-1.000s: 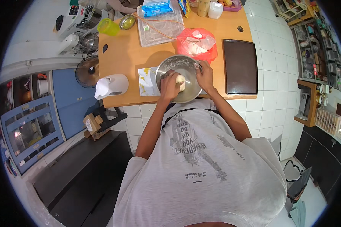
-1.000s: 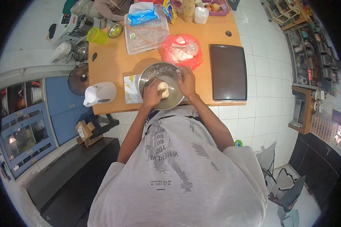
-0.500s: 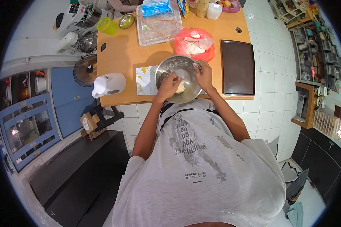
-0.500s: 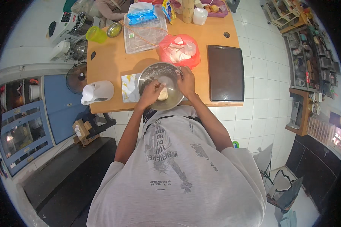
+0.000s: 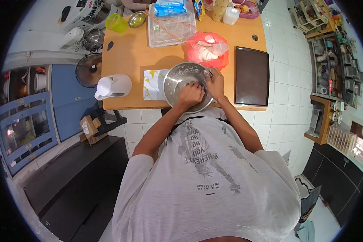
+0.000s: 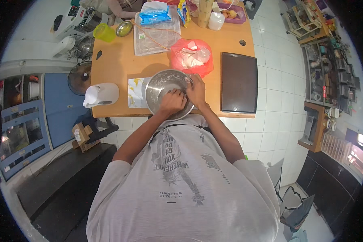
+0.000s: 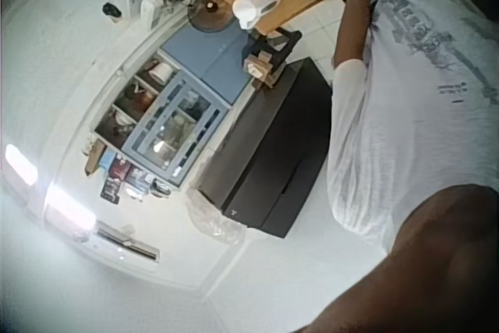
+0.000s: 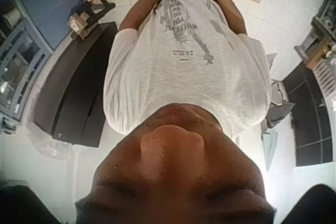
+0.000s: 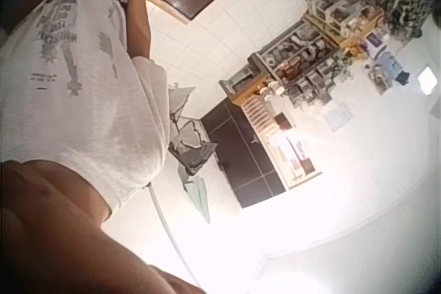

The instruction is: The person kneads a ball of dough inside a metal bowl by hand, repeatedly pressing and folding it. After kneading, the person picks up a white pitcher.

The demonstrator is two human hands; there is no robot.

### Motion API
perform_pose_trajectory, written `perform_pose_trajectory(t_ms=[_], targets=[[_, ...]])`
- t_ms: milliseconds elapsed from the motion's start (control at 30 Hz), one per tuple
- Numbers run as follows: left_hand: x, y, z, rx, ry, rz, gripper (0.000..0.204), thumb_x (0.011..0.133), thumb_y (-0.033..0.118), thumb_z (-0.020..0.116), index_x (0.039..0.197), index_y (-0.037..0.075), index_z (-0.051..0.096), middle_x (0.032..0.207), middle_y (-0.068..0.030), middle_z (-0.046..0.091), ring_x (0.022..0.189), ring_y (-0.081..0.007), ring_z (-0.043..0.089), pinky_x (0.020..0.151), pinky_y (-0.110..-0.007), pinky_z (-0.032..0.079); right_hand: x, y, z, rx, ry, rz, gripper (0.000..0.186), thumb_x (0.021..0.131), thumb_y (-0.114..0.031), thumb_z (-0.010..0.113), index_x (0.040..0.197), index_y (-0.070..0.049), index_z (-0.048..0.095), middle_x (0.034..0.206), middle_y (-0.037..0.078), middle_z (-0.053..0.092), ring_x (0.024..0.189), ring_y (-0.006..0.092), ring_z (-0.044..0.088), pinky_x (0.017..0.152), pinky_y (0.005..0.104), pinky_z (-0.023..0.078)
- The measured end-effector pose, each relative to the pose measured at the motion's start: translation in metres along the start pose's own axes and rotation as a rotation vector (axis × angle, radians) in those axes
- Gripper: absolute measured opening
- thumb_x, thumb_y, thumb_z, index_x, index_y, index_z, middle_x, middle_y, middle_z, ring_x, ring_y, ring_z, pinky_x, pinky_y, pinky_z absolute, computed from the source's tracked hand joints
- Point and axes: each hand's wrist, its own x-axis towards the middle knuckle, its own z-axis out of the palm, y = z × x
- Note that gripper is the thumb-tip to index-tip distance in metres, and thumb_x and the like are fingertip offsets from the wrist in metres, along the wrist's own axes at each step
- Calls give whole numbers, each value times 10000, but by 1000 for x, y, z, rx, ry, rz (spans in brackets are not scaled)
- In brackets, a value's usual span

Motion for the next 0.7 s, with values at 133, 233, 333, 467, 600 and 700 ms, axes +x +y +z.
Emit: perform_pose_trajectory(t_ms=[133, 233, 333, 467, 600, 700], targets=[[26, -5, -2, -28, -200, -157, 396, 939, 343, 607, 791, 13, 772, 873, -220, 754, 784, -405, 750, 741, -529, 598, -1, 1, -3, -18, -57, 63, 193, 935, -39, 646, 1098, 63, 661, 1034, 266, 650, 968, 475, 641, 839, 506, 513], [33, -7, -4, -131, -120, -361, 377, 967, 326, 594, 854, 15, 776, 857, -220, 753, 764, -391, 750, 727, -512, 591, 0, -5, -8, -18, -79, 98, 233, 920, -17, 635, 1134, 67, 672, 1074, 271, 659, 1013, 479, 653, 875, 514, 522], [34, -20, -3, -544, 225, -675, 326, 999, 318, 599, 971, 48, 780, 818, -198, 740, 744, -366, 726, 739, -466, 573, 7, -8, -10, -5, -60, 139, 235, 930, -23, 642, 1145, 60, 687, 1089, 262, 671, 1015, 463, 670, 875, 503, 530], [13, -38, -20, -838, 178, -475, 196, 970, 244, 705, 1020, 61, 756, 927, -181, 678, 903, -350, 664, 858, -423, 524, -1, -4, -9, 20, -23, 142, 218, 939, -29, 652, 1136, 55, 691, 1093, 254, 677, 1005, 452, 679, 869, 492, 535], [-11, -30, -39, -500, 45, -262, 396, 918, 292, 785, 1232, 73, 683, 1138, -196, 590, 1071, -395, 592, 966, -485, 473, -1, 3, -7, 40, -34, 123, 192, 957, -57, 664, 1113, 53, 683, 1045, 239, 668, 937, 418, 666, 819, 461, 522], [-16, -16, -36, -312, 32, -207, 597, 894, 389, 799, 1364, 98, 574, 1224, -214, 516, 1168, -451, 511, 1030, -546, 420, -1, 4, -4, 20, -30, 97, 190, 998, -110, 673, 1108, 45, 680, 980, 207, 661, 840, 350, 650, 746, 410, 500]])
